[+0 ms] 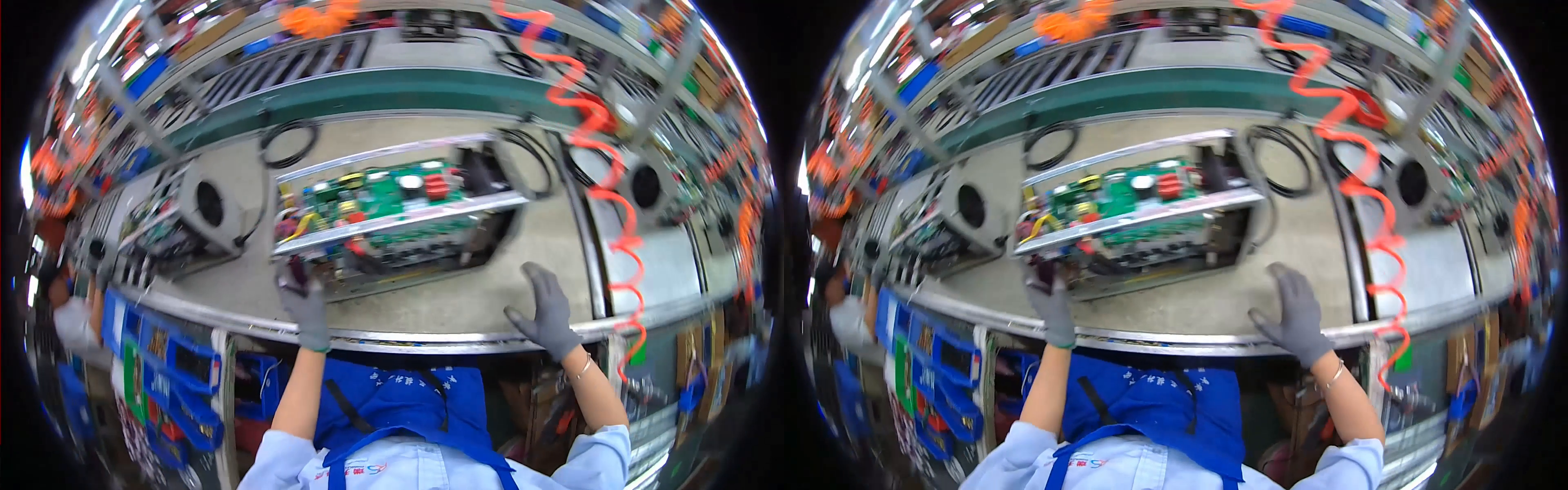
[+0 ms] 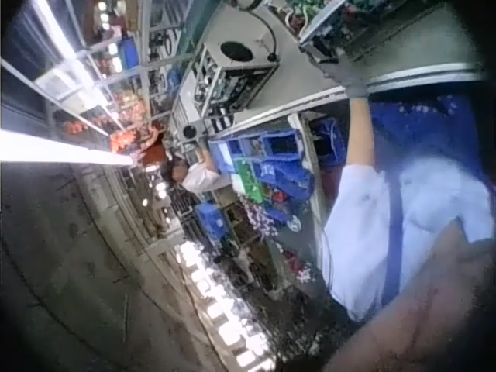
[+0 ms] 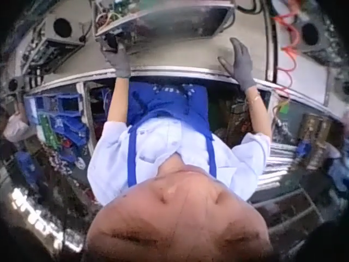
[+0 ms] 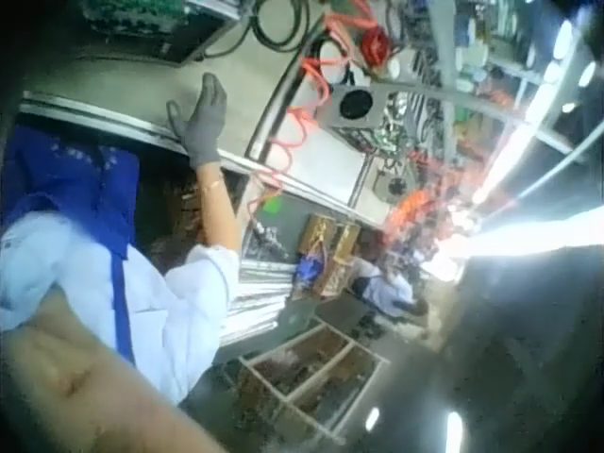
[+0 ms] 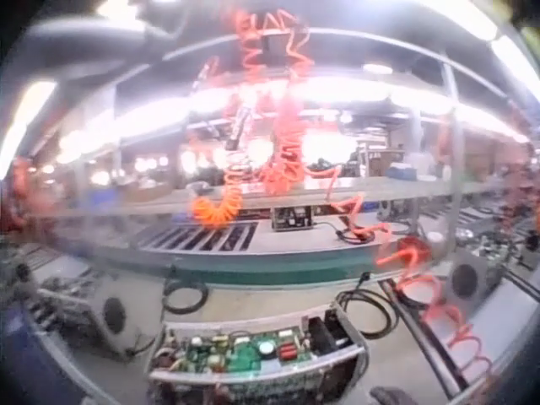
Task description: Assembling internal components of an ARC-200 welding machine on a production line.
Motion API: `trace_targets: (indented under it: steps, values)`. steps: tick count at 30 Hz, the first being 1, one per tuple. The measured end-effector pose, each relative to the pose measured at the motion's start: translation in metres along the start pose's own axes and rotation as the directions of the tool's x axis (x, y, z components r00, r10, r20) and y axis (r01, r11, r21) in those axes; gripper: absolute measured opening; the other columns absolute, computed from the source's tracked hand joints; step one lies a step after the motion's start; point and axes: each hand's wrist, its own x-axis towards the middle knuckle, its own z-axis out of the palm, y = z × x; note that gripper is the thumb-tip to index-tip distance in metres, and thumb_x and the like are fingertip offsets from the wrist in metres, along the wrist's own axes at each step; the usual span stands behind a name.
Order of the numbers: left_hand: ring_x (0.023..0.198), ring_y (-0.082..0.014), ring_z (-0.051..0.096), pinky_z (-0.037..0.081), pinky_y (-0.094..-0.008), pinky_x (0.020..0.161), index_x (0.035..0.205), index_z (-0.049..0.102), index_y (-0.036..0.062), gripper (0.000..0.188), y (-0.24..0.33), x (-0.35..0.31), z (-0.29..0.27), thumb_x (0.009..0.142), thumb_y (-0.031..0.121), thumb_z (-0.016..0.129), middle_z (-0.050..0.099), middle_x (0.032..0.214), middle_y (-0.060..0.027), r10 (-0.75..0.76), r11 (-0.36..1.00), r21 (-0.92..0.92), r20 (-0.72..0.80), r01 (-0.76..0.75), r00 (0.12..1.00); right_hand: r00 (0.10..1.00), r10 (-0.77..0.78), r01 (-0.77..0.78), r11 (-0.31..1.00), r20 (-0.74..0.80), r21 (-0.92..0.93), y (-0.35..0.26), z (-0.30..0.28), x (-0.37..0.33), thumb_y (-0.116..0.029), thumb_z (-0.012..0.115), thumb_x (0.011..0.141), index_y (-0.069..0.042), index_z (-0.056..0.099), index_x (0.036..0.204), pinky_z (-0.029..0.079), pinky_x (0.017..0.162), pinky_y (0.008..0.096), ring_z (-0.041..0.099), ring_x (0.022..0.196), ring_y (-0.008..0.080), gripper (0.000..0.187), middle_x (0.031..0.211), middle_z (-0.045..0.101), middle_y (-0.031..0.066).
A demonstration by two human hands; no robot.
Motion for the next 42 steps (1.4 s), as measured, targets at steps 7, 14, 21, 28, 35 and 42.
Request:
trace_targets:
  steps: [7, 14, 21, 28, 35, 42]
  values:
    - [0.122, -0.0404, 0.039, 0.028, -0.0528, 0.102, 0.134, 0.034, -0.0020, 0.089, 0.003, -0.047, -0.033, 0.073, 0.053, 0.066, 0.041, 0.135, -0.0229, 0.433, 0.655, 0.650, 0.096, -0.386, 0.896, 0.963, -0.032, 0.068, 0.990, 0.269, -0.127, 0.058, 0.070, 0.054, -0.056, 0.075, 0.062, -0.006, 0.053, 0.122, 0.035, 0.097, 0.0428, 0.050, 0.109, 0.0347, 0.081, 0.115, 0.057, 0.0114]
    - [0.118, -0.0380, 0.044, 0.029, -0.0505, 0.101, 0.128, 0.041, -0.0010, 0.085, -0.013, -0.056, -0.031, 0.077, 0.065, 0.055, 0.046, 0.130, -0.0197, 0.418, 0.665, 0.686, -0.013, -0.296, 0.909, 0.979, 0.046, -0.110, 0.939, 0.197, 0.326, 0.076, 0.111, 0.042, -0.032, 0.083, 0.062, -0.005, 0.054, 0.121, 0.036, 0.101, 0.0419, 0.050, 0.112, 0.0326, 0.072, 0.118, 0.056, 0.0148]
    - [0.114, -0.0387, 0.046, 0.031, -0.0481, 0.098, 0.126, 0.042, -0.0021, 0.080, -0.012, -0.052, -0.030, 0.079, 0.060, 0.059, 0.048, 0.126, -0.0235, 0.417, 0.691, 0.666, -0.048, -0.282, 0.908, 0.996, -0.078, 0.066, 0.972, 0.046, 0.226, 0.062, 0.145, 0.057, -0.037, 0.082, 0.067, -0.006, 0.044, 0.129, 0.038, 0.101, 0.0392, 0.051, 0.114, 0.0257, 0.079, 0.124, 0.053, 0.0120]
    - [0.114, -0.0345, 0.046, 0.028, -0.0478, 0.100, 0.125, 0.044, 0.0022, 0.073, -0.015, -0.057, -0.027, 0.077, 0.054, 0.062, 0.047, 0.129, -0.0175, 0.391, 0.728, 0.646, -0.116, -0.230, 0.913, 0.992, -0.107, 0.114, 0.988, 0.066, -0.100, 0.005, 0.162, 0.081, -0.045, 0.078, 0.067, -0.006, 0.051, 0.126, 0.032, 0.101, 0.0452, 0.044, 0.115, 0.0376, 0.075, 0.123, 0.053, 0.0169]
    - [0.117, -0.0310, 0.046, 0.027, -0.0454, 0.103, 0.123, 0.046, 0.0024, 0.065, -0.007, -0.057, -0.028, 0.079, 0.048, 0.062, 0.049, 0.127, -0.0154, 0.354, 0.746, 0.625, -0.080, -0.230, 0.932, 0.982, -0.183, 0.188, 0.977, 0.057, -0.106, -0.042, 0.186, 0.102, -0.044, 0.074, 0.069, -0.002, 0.044, 0.131, 0.028, 0.108, 0.0457, 0.037, 0.125, 0.0433, 0.081, 0.133, 0.044, 0.0241]
    - [0.123, -0.0267, 0.044, 0.023, -0.0424, 0.107, 0.125, 0.047, 0.0056, 0.062, -0.004, -0.053, -0.034, 0.080, 0.046, 0.060, 0.048, 0.130, -0.0117, 0.292, 0.769, 0.606, -0.047, -0.205, 0.955, 0.968, -0.249, 0.252, 0.964, 0.041, -0.083, -0.081, 0.207, 0.120, -0.047, 0.070, 0.075, 0.004, 0.038, 0.135, 0.025, 0.109, 0.0480, 0.031, 0.130, 0.0467, 0.085, 0.135, 0.039, 0.0307]
